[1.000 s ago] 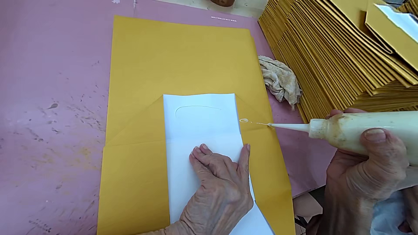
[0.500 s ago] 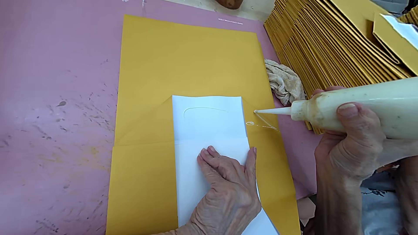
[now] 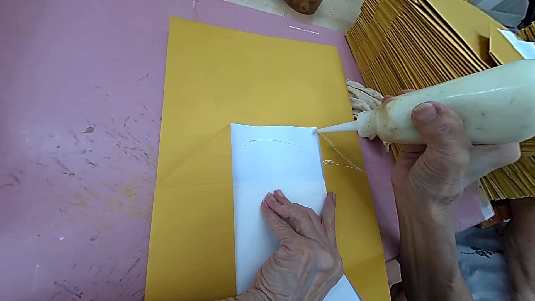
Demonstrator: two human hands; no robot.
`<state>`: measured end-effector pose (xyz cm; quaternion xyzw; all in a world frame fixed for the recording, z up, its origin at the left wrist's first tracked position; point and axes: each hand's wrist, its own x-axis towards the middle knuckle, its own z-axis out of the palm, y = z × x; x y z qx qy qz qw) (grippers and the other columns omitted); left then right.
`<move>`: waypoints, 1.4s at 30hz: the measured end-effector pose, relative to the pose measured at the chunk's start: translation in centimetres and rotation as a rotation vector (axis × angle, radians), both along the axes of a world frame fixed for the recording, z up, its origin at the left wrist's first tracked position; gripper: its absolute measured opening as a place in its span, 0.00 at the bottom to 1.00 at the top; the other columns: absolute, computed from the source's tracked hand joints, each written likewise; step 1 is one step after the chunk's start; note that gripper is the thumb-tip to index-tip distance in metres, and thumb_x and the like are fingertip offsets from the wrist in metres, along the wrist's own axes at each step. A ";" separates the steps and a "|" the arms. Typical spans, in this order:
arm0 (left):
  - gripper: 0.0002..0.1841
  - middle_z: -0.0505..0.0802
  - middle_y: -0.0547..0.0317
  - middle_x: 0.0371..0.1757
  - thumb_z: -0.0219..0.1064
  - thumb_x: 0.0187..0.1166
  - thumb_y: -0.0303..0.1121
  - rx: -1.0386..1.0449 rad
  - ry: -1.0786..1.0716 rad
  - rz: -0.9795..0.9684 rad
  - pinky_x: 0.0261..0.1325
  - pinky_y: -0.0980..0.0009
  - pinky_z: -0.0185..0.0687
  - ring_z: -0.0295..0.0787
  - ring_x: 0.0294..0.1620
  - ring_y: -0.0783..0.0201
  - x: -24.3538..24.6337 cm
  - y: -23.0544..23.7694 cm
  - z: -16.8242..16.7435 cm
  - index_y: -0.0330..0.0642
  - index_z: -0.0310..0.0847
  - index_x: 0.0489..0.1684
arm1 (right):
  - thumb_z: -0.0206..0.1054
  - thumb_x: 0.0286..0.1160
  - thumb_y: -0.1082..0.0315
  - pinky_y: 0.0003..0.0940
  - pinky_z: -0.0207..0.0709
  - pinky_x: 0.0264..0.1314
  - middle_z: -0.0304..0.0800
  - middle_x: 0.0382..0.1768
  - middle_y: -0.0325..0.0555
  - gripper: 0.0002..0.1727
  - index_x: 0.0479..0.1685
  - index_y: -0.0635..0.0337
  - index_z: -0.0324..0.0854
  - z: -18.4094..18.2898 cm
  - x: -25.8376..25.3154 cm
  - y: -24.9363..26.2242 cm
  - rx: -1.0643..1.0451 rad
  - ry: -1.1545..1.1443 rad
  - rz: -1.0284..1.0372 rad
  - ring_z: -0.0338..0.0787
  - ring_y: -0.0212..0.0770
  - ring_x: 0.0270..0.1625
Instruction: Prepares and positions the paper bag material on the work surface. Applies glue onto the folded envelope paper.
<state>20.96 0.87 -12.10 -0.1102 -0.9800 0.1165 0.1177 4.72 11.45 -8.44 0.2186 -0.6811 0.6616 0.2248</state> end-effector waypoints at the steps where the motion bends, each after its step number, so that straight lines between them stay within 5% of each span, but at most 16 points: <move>1: 0.29 0.89 0.32 0.29 0.41 0.85 0.16 0.005 -0.002 -0.001 0.48 0.42 0.81 0.90 0.31 0.34 0.0 0.0 0.0 0.38 0.71 0.84 | 0.79 0.62 0.71 0.35 0.95 0.47 0.94 0.43 0.35 0.24 0.54 0.52 0.70 0.1 -0.2 -0.1 -0.026 -0.046 0.008 0.97 0.38 0.47; 4: 0.29 0.89 0.33 0.29 0.41 0.84 0.15 0.006 -0.014 -0.009 0.49 0.42 0.80 0.90 0.30 0.35 0.0 -0.1 0.1 0.38 0.70 0.84 | 0.77 0.59 0.72 0.42 0.96 0.45 0.94 0.37 0.42 0.24 0.52 0.57 0.67 0.4 -1.4 -0.2 -0.116 -0.103 -0.046 0.98 0.44 0.42; 11: 0.30 0.90 0.33 0.31 0.41 0.82 0.15 -0.019 -0.028 -0.008 0.50 0.42 0.82 0.91 0.31 0.35 0.0 0.0 0.3 0.36 0.70 0.84 | 0.75 0.61 0.73 0.38 0.96 0.40 0.94 0.35 0.37 0.22 0.51 0.55 0.68 0.0 -1.8 -0.1 -0.082 -0.112 -0.105 0.98 0.40 0.38; 17: 0.29 0.90 0.32 0.31 0.41 0.83 0.15 -0.040 -0.060 -0.022 0.49 0.43 0.82 0.91 0.31 0.35 0.0 0.0 0.6 0.34 0.69 0.84 | 0.74 0.66 0.74 0.41 0.96 0.46 0.94 0.38 0.39 0.21 0.53 0.54 0.68 -0.2 -1.7 -1.4 -0.112 -0.162 -0.004 0.98 0.42 0.42; 21: 0.29 0.91 0.32 0.32 0.42 0.83 0.15 -0.022 -0.055 -0.015 0.51 0.42 0.82 0.91 0.33 0.34 0.0 0.1 0.6 0.35 0.69 0.84 | 0.74 0.64 0.75 0.38 0.96 0.40 0.95 0.36 0.40 0.19 0.49 0.56 0.70 -0.3 -1.8 -2.6 -0.123 -0.178 0.007 0.98 0.41 0.39; 24: 0.29 0.91 0.32 0.33 0.42 0.83 0.16 -0.009 -0.063 -0.008 0.51 0.41 0.82 0.92 0.34 0.34 0.0 0.1 0.7 0.36 0.70 0.84 | 0.73 0.72 0.71 0.33 0.95 0.41 0.95 0.39 0.34 0.16 0.52 0.50 0.73 -0.1 -1.0 -2.9 -0.073 -0.258 0.042 0.98 0.37 0.39; 31: 0.29 0.92 0.29 0.37 0.43 0.82 0.15 -0.006 -0.097 -0.010 0.53 0.40 0.82 0.92 0.36 0.33 0.0 0.2 1.0 0.35 0.69 0.84 | 0.74 0.67 0.74 0.39 0.96 0.39 0.95 0.37 0.45 0.18 0.52 0.59 0.71 -0.3 -1.5 -4.8 -0.107 -0.287 0.083 0.99 0.45 0.39; 42: 0.28 0.92 0.27 0.39 0.43 0.84 0.16 -0.036 -0.163 -0.031 0.54 0.42 0.83 0.93 0.38 0.31 -0.3 0.1 1.6 0.34 0.70 0.84 | 0.73 0.74 0.68 0.33 0.95 0.43 0.95 0.41 0.39 0.14 0.54 0.51 0.76 -0.3 -0.2 -7.3 -0.073 -0.406 0.218 0.98 0.39 0.41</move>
